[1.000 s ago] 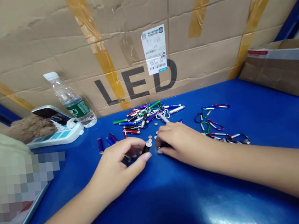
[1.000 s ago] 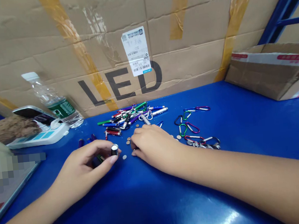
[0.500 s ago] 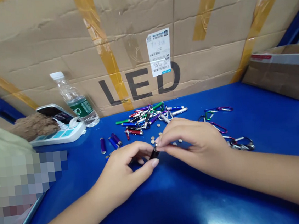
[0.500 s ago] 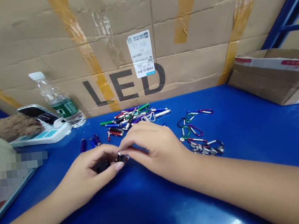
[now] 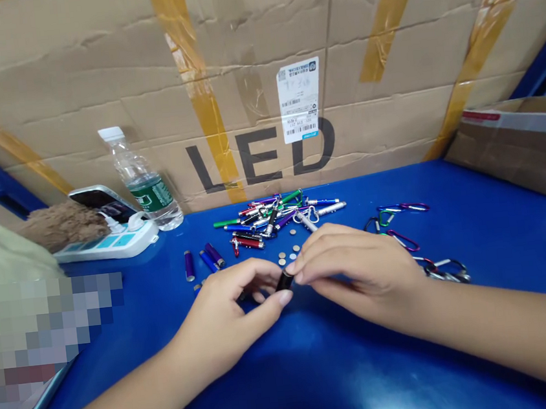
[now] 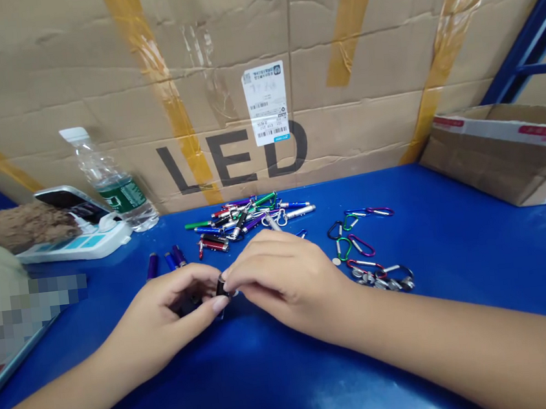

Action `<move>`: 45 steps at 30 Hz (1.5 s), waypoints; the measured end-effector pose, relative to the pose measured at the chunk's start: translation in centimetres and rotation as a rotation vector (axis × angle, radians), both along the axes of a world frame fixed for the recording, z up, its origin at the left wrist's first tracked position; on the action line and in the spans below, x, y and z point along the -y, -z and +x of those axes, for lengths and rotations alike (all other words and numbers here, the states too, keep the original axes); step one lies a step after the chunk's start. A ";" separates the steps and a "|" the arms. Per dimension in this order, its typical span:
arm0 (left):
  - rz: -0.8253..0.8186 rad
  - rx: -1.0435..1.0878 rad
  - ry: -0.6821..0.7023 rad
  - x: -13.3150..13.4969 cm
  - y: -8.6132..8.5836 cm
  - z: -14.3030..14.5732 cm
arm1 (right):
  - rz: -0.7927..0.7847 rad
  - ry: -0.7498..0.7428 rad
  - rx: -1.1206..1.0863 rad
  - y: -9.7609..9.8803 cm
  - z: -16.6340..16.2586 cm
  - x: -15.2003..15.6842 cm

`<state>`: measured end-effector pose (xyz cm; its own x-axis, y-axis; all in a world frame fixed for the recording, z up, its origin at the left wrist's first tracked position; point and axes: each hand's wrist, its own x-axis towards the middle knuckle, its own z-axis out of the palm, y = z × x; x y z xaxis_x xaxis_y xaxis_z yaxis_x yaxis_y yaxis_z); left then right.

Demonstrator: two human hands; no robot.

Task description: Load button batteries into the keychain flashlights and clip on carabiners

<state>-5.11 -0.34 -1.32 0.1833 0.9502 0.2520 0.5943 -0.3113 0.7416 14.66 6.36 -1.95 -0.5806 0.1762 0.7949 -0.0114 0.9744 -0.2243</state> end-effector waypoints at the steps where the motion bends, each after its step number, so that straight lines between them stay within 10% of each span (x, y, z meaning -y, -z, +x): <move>1: 0.001 0.002 0.001 0.0 0.0 0.0 | 0.020 -0.005 0.018 0.0 0.0 0.0; 8: 0.081 -0.111 -0.040 -0.2 -0.1 -0.4 | -0.115 0.247 0.044 -0.2 0.3 -0.8; 17: 0.079 -0.159 -0.038 -0.1 -0.1 -0.4 | -0.101 0.508 0.625 1.5 -0.1 -2.9; 30: 0.074 -0.114 -0.018 -0.2 -0.1 -0.2 | -0.157 0.067 0.024 -0.2 -0.2 -0.4; 36: 0.056 -0.102 -0.006 -0.4 0.0 -0.2 | 0.028 0.061 0.146 -0.1 0.0 -0.5; 45: 0.080 -0.159 -0.140 -0.5 0.0 -1.3 | -0.239 0.396 0.784 -0.9 1.5 -3.7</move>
<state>-6.43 0.14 -1.28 0.0945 0.9473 0.3060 0.7431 -0.2717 0.6116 16.18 10.07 -1.09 -0.8015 0.5869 0.1147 0.5548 0.8014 -0.2233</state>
